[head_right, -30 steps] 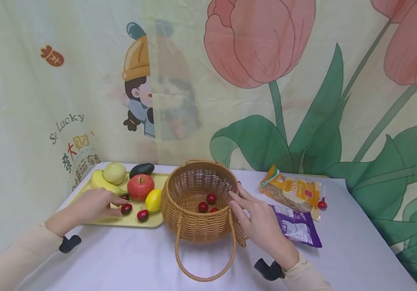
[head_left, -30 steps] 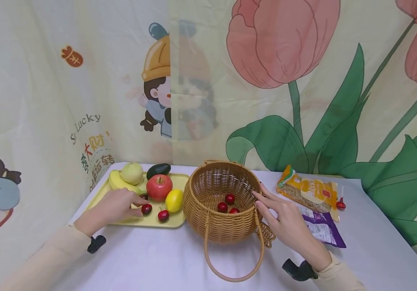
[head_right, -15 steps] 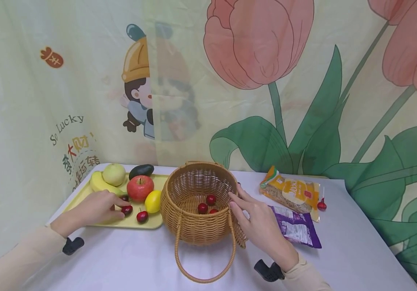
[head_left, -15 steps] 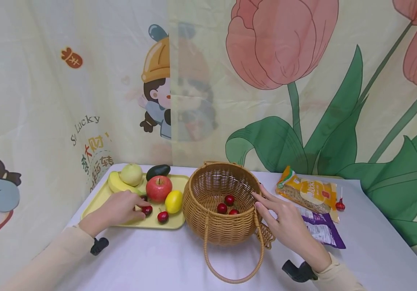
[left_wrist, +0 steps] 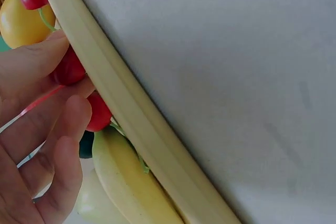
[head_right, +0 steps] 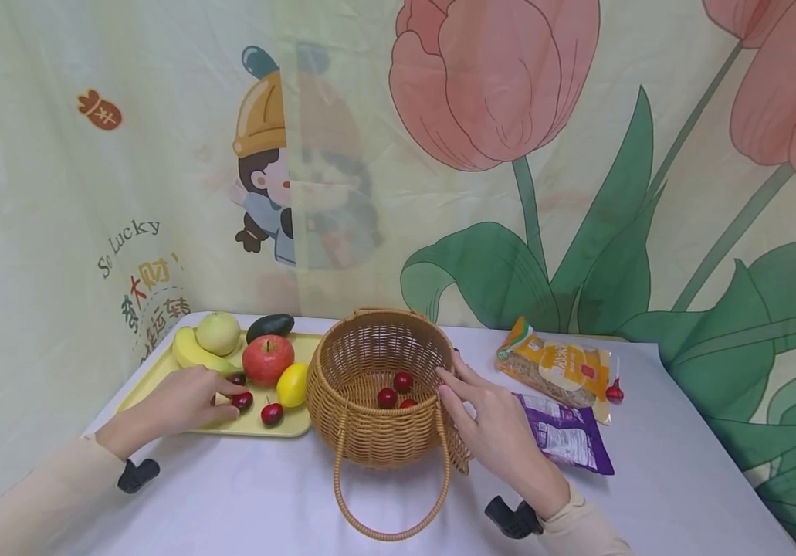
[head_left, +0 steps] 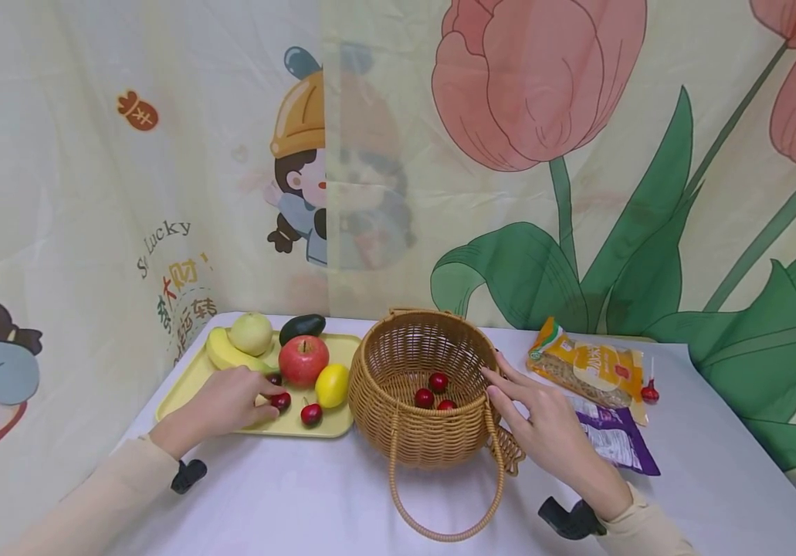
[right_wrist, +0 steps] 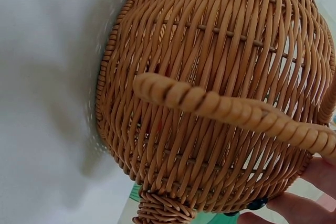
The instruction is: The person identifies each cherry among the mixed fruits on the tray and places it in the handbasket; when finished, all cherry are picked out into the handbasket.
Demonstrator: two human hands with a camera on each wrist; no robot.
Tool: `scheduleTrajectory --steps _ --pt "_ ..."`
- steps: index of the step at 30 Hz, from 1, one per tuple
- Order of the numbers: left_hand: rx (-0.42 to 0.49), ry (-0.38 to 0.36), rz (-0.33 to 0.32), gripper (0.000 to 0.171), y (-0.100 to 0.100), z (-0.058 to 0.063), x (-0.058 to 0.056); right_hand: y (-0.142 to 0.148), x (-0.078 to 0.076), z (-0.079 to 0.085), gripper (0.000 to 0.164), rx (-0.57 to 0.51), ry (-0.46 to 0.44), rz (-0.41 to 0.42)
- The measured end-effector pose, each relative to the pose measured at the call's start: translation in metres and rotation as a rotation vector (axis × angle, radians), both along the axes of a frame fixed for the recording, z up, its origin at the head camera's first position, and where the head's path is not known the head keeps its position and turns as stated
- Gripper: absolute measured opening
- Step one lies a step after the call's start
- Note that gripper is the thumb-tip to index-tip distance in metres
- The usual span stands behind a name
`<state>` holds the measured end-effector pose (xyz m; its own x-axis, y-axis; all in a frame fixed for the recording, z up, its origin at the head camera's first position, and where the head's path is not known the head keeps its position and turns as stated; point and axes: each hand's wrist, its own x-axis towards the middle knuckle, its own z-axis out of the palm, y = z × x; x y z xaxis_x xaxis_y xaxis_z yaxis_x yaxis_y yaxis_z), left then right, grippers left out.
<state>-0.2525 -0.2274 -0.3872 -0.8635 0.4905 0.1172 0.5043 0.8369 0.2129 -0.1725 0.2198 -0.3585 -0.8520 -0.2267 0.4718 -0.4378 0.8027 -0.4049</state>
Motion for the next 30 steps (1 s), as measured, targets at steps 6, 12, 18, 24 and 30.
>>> scheduleTrajectory --steps 6,12,18,24,30 --pt "0.02 0.013 0.002 0.029 -0.002 0.004 0.004 0.001 0.001 0.0 0.038 0.004 -0.002 -0.004" --pt "0.02 0.022 0.001 0.031 -0.011 0.014 0.009 0.003 0.002 0.001 0.039 0.003 -0.002 -0.006" --pt "0.007 0.031 -0.022 0.035 -0.027 0.021 0.019 -0.001 0.002 -0.001 0.037 0.003 0.021 0.014" --pt "0.034 0.08 -0.068 0.036 -0.039 0.037 0.025 -0.003 0.001 0.0 0.037 -0.005 0.04 0.022" --pt "0.004 0.087 -0.114 0.037 -0.034 0.059 0.021 -0.001 0.001 0.001 0.037 -0.001 0.022 0.016"
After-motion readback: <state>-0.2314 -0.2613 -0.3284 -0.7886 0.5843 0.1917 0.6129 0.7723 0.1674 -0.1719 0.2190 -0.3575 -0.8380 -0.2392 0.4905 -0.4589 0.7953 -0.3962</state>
